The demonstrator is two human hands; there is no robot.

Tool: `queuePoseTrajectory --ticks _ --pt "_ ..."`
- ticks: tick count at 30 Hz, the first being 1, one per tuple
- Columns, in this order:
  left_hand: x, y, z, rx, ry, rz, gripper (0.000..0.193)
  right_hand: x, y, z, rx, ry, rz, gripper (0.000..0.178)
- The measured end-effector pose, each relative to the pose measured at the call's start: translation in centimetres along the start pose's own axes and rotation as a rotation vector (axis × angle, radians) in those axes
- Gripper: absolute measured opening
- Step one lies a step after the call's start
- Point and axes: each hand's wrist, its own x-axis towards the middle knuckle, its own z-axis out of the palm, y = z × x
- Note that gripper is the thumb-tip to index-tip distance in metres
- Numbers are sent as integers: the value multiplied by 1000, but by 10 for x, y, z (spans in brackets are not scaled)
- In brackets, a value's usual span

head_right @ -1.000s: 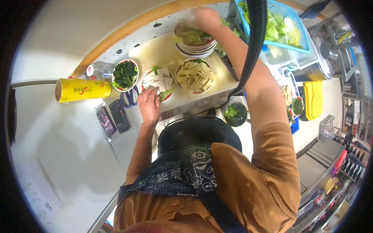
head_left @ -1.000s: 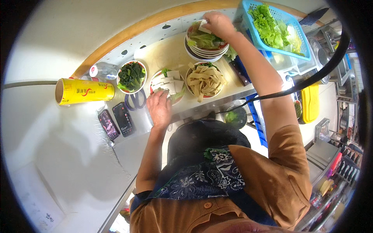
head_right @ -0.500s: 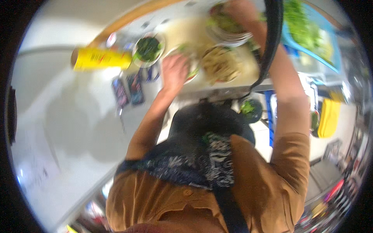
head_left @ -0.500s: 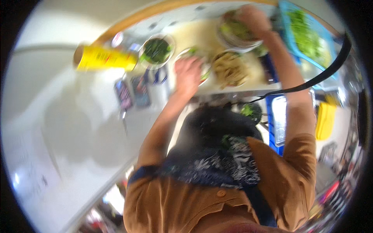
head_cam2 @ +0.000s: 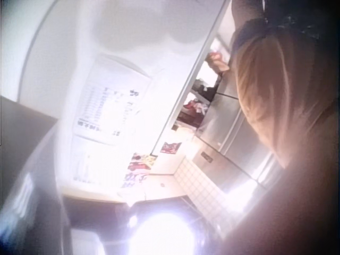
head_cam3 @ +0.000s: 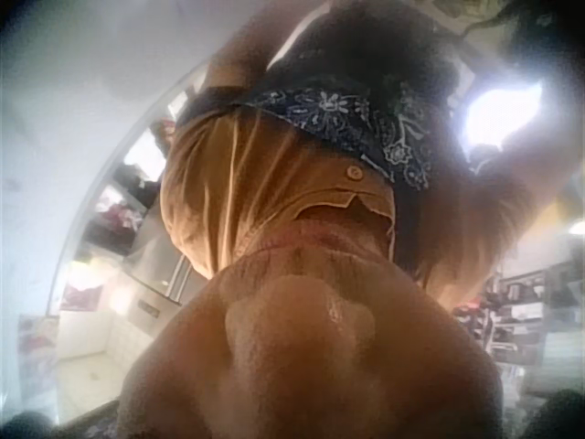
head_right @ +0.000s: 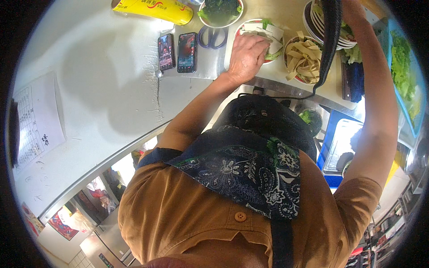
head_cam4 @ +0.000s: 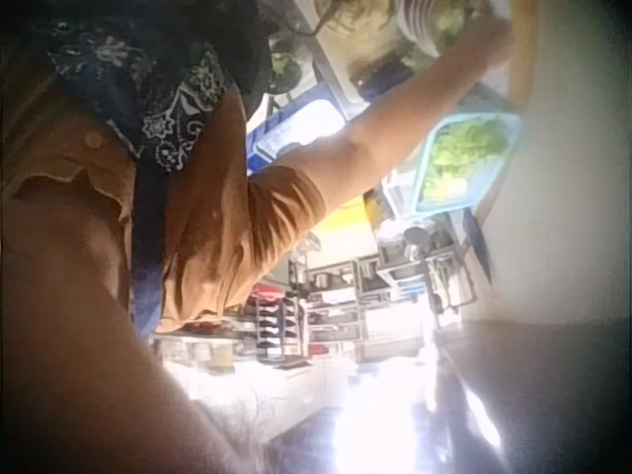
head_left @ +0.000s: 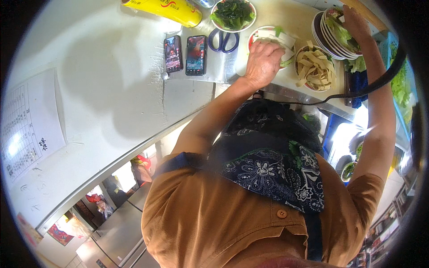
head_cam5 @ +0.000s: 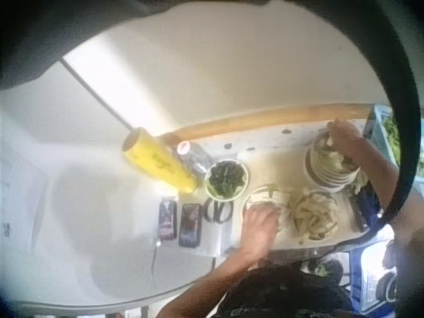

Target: The person assembles food bowls by placing lettuce leaves, white rectangular slices, and flat pale strips into small bowls. They then add dark green leafy vegetables and arrange the bowls on a tray. The process is repeated for multiple bowls.

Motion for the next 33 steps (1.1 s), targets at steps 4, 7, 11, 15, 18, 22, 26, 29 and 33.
queuePoseTrajectory --ticks 4,7,11,15,18,22,26,29,33 --pt "-3 -2 -2 10 9 4 24 0 -5 1 -139 -66 16 38" --pt "-5 -4 -4 10 -9 -10 24 -3 -11 -3 -140 -68 35 47" --pt "-7 -5 -4 6 -23 -19 26 -10 -20 -11 -99 -89 93 58" --pt "-8 -6 -5 3 -29 -28 27 -18 -28 -23 -112 -142 16 59" --pt "-9 -7 -6 5 -35 -29 27 -23 -39 -35 -201 -202 69 60" --pt "-9 -8 -6 7 -49 -42 26 -30 -52 -48 -282 -187 9 57" --pt "-10 -9 -6 0 -53 -42 25 -29 -59 -48 -309 -148 19 53" --pt "-10 -10 -6 4 -58 -42 25 -29 -60 -44 -290 -108 38 48" --pt "-11 -12 -6 9 -63 -50 25 -30 -58 -44 -353 -157 79 40"
